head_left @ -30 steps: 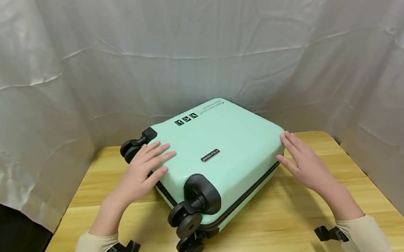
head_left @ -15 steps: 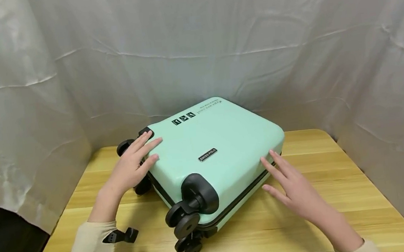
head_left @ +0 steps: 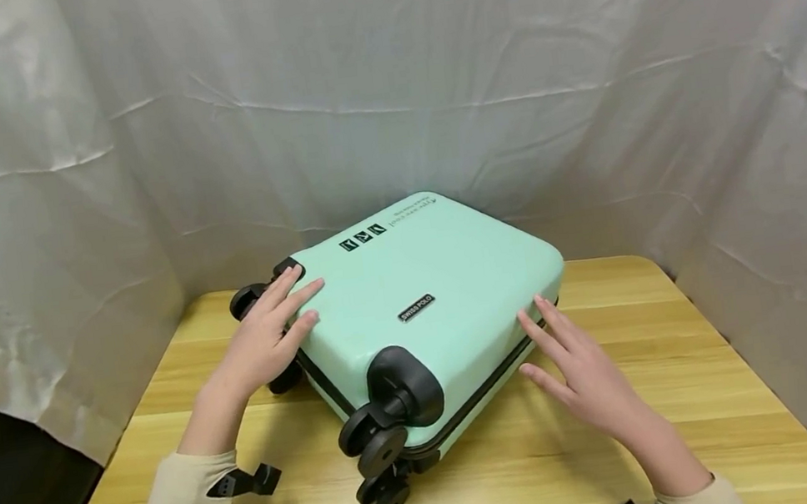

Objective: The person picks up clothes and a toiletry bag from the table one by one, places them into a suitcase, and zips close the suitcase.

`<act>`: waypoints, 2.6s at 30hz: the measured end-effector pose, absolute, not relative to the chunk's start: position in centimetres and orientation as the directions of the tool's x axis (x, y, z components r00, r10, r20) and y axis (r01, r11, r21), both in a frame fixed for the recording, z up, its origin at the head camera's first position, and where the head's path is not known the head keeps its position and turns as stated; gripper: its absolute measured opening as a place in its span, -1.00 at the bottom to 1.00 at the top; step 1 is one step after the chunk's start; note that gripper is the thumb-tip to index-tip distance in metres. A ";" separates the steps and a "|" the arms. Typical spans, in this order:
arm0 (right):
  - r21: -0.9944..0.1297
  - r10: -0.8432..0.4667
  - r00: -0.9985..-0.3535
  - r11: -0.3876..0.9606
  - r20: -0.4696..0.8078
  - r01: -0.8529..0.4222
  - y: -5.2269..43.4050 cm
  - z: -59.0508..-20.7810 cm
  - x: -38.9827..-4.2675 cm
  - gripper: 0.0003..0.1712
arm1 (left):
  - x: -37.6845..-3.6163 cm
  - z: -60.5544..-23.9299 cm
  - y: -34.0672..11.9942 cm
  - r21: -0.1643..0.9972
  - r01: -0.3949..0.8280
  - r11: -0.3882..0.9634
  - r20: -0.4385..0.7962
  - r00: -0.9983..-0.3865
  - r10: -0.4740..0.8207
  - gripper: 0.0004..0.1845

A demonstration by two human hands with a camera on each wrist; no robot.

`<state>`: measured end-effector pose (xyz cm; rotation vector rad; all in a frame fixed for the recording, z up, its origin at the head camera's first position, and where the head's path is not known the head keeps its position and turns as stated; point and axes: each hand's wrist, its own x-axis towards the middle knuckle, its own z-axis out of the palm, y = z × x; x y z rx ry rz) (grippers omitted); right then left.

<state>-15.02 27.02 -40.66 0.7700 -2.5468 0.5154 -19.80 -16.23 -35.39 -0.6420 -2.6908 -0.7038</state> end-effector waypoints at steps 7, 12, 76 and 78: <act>-0.248 -0.436 -0.749 0.757 0.499 -0.605 27.1 -40.8 -16.5 -0.19 | -18.4 -35.2 -16.2 0.361 0.484 0.797 0.366 -0.860 0.356 -0.40; -0.283 -0.415 -0.764 0.754 0.494 -0.593 27.1 -40.8 -17.4 -0.19 | -17.7 -35.0 -15.8 0.315 0.491 0.812 0.377 -0.850 0.367 -0.25; -0.264 -0.507 -0.478 0.437 0.717 -0.860 30.8 -39.8 -20.6 -0.13 | -15.1 -35.6 -9.6 0.092 0.435 0.896 0.472 -0.811 0.345 -0.10; -0.280 -0.489 -0.474 0.418 0.732 -0.864 31.5 -40.1 -20.9 -0.16 | -14.9 -35.6 -8.9 0.077 0.426 0.901 0.459 -0.817 0.348 -0.08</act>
